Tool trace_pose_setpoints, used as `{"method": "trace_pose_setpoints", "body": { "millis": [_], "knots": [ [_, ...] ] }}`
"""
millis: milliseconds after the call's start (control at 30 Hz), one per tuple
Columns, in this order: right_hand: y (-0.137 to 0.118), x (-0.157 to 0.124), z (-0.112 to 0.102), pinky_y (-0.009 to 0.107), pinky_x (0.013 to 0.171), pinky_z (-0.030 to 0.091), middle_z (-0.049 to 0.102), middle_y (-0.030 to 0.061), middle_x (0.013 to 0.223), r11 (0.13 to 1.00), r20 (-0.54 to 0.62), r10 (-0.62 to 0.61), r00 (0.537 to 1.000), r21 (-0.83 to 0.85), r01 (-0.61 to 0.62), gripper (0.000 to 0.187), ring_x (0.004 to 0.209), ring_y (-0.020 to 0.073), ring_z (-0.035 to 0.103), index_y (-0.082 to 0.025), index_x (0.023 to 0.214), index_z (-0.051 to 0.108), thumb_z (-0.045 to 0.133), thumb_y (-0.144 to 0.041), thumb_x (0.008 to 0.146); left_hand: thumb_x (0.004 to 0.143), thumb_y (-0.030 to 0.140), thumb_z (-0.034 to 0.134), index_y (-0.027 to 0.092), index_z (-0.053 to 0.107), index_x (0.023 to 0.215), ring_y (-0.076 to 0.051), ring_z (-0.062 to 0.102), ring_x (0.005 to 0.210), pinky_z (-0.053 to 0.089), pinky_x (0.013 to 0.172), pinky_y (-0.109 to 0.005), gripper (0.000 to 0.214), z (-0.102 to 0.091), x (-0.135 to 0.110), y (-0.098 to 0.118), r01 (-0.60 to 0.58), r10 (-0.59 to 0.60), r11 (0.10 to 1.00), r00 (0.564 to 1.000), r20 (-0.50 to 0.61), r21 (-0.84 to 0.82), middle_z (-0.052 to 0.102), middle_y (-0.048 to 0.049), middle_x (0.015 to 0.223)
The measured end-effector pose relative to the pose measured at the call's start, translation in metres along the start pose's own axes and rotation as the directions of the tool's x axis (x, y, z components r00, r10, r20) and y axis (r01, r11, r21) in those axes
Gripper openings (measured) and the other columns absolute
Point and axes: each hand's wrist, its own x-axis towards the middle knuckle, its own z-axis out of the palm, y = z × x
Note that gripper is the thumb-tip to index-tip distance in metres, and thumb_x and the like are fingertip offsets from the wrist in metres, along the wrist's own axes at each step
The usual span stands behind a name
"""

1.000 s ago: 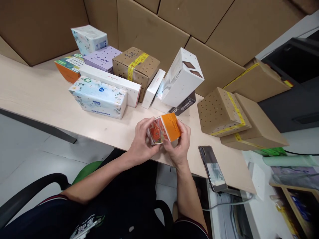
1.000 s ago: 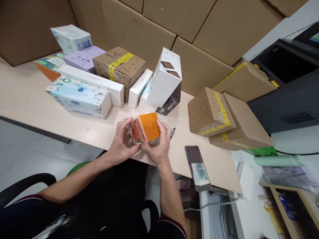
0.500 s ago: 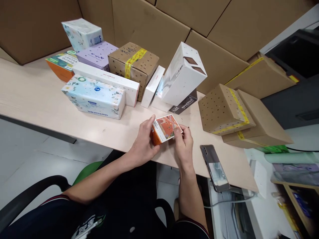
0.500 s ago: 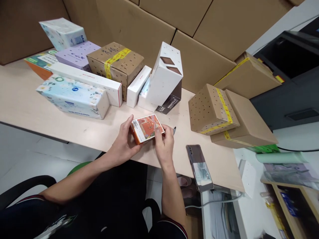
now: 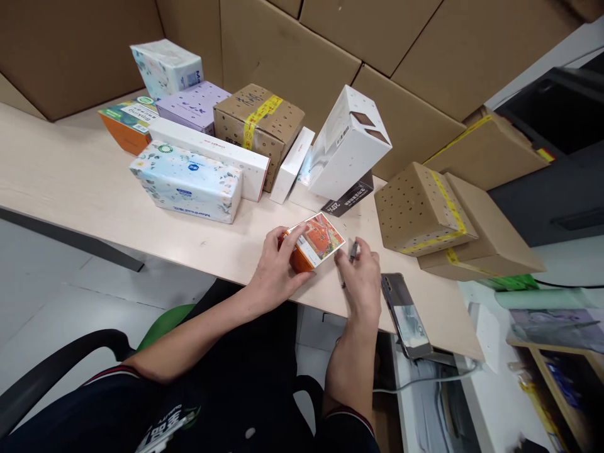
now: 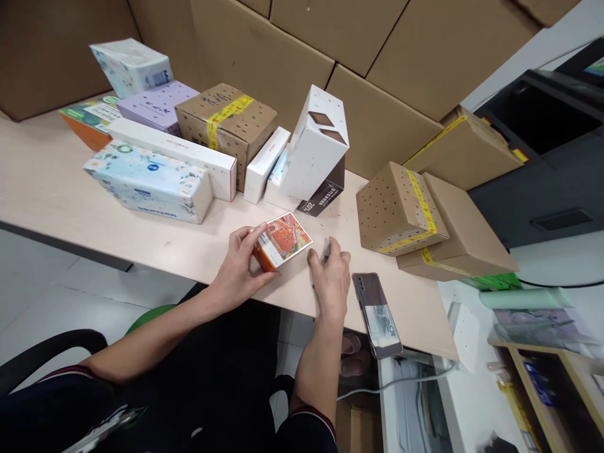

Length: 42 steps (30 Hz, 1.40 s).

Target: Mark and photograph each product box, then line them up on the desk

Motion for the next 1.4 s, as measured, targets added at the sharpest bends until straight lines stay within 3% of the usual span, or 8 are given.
{"method": "trace_pose_setpoints", "body": {
  "millis": [133, 267, 367, 467, 567, 767, 1000, 1400],
  "knots": [
    [0.004, -0.001, 0.004, 0.049, 0.092, 0.047, 0.066, 0.0131, 0.098, 0.997, 0.084, -0.04, 0.996, -0.055, 0.045, 0.049, 0.089, 0.0286, 0.062, -0.017, 0.133, 0.07, 0.052, -0.03, 0.089, 0.075, 0.048, 0.089, 0.032, 0.05, 0.15, -0.032, 0.053, 0.121, 0.055, 0.104, -0.052, 0.086, 0.0, -0.004, 0.004, -0.069, 0.068, 0.989, 0.998, 0.017, 0.13, 0.032, -0.0146, 0.147],
    [0.008, 0.001, 0.003, 0.038, 0.077, 0.048, 0.065, 0.0048, 0.081, 0.947, -0.109, 0.049, 0.993, 0.32, -0.011, 0.032, 0.077, 0.022, 0.06, -0.018, 0.106, 0.075, 0.052, -0.031, 0.088, 0.09, 0.044, 0.077, 0.028, 0.058, 0.139, -0.017, 0.056, 0.091, 0.061, 0.09, -0.045, 0.055, -0.002, -0.008, 0.006, -0.167, 0.167, 0.978, 0.986, 0.013, 0.123, 0.036, -0.013, 0.142],
    [0.006, 0.002, -0.005, 0.029, 0.061, 0.043, 0.057, -0.0026, 0.07, 0.681, -0.206, 0.214, 0.955, 0.732, 0.006, 0.02, 0.061, 0.0151, 0.053, -0.022, 0.097, 0.07, 0.059, -0.031, 0.082, 0.097, 0.028, 0.066, 0.026, 0.058, 0.136, -0.014, 0.056, 0.085, 0.063, 0.084, -0.038, 0.04, -0.003, -0.009, 0.006, -0.239, 0.24, 0.967, 0.971, 0.01, 0.092, 0.044, -0.0112, 0.132],
    [0.0, 0.002, -0.014, 0.028, 0.061, 0.044, 0.063, -0.0027, 0.08, 0.345, -0.15, 0.168, 0.974, 0.935, 0.084, 0.029, 0.063, 0.0127, 0.056, -0.026, 0.099, 0.065, 0.068, -0.026, 0.071, 0.099, 0.02, 0.061, 0.025, 0.056, 0.137, -0.013, 0.058, 0.084, 0.064, 0.081, -0.035, 0.039, -0.001, -0.008, 0.004, -0.27, 0.272, 0.958, 0.962, -0.004, 0.096, 0.047, -0.0105, 0.127],
    [-0.006, 0.003, -0.019, 0.03, 0.066, 0.048, 0.064, -0.0045, 0.086, 0.231, -0.148, 0.112, 0.983, 0.966, 0.119, 0.04, 0.066, 0.0114, 0.058, -0.03, 0.103, 0.06, 0.079, -0.024, 0.068, 0.099, 0.018, 0.061, 0.024, 0.054, 0.138, -0.012, 0.06, 0.083, 0.065, 0.079, -0.034, 0.04, 0.0, -0.008, 0.004, -0.288, 0.29, 0.955, 0.957, -0.016, 0.074, 0.048, -0.0105, 0.125],
    [-0.019, 0.008, -0.024, 0.024, 0.05, 0.034, 0.034, -0.0118, 0.049, 0.241, -0.104, 0.079, 0.991, 0.967, 0.082, 0.029, 0.043, 0.009, 0.031, -0.026, 0.079, 0.048, 0.067, -0.047, 0.089, 0.099, 0.015, 0.06, 0.025, 0.054, 0.133, -0.011, 0.062, 0.079, 0.064, 0.072, -0.031, 0.036, 0.0, -0.008, 0.004, -0.306, 0.307, 0.951, 0.951, -0.037, 0.032, 0.051, -0.0087, 0.119],
    [-0.055, 0.012, -0.03, 0.029, 0.055, 0.049, 0.071, -0.0005, 0.077, 0.421, -0.074, -0.127, 0.989, 0.899, 0.121, 0.025, 0.06, 0.0134, 0.063, -0.024, 0.101, 0.064, 0.068, -0.042, 0.084, 0.099, 0.015, 0.058, 0.024, 0.056, 0.133, -0.014, 0.062, 0.084, 0.062, 0.074, -0.03, 0.035, 0.0, -0.008, 0.003, -0.332, 0.334, 0.941, 0.942, -0.027, 0.071, 0.052, -0.0072, 0.113],
    [-0.065, 0.018, -0.004, 0.017, 0.039, 0.034, 0.061, -0.0101, 0.055, 0.574, 0.133, -0.126, 0.983, 0.818, -0.037, 0.024, 0.04, 0.0072, 0.049, -0.025, 0.084, 0.05, 0.066, -0.043, 0.087, 0.1, 0.012, 0.053, 0.026, 0.053, 0.14, -0.016, 0.062, 0.089, 0.061, 0.078, -0.032, 0.042, 0.0, -0.009, 0.002, -0.333, 0.333, 0.939, 0.943, 0.011, 0.09, 0.054, -0.0074, 0.111]
  ]
}}
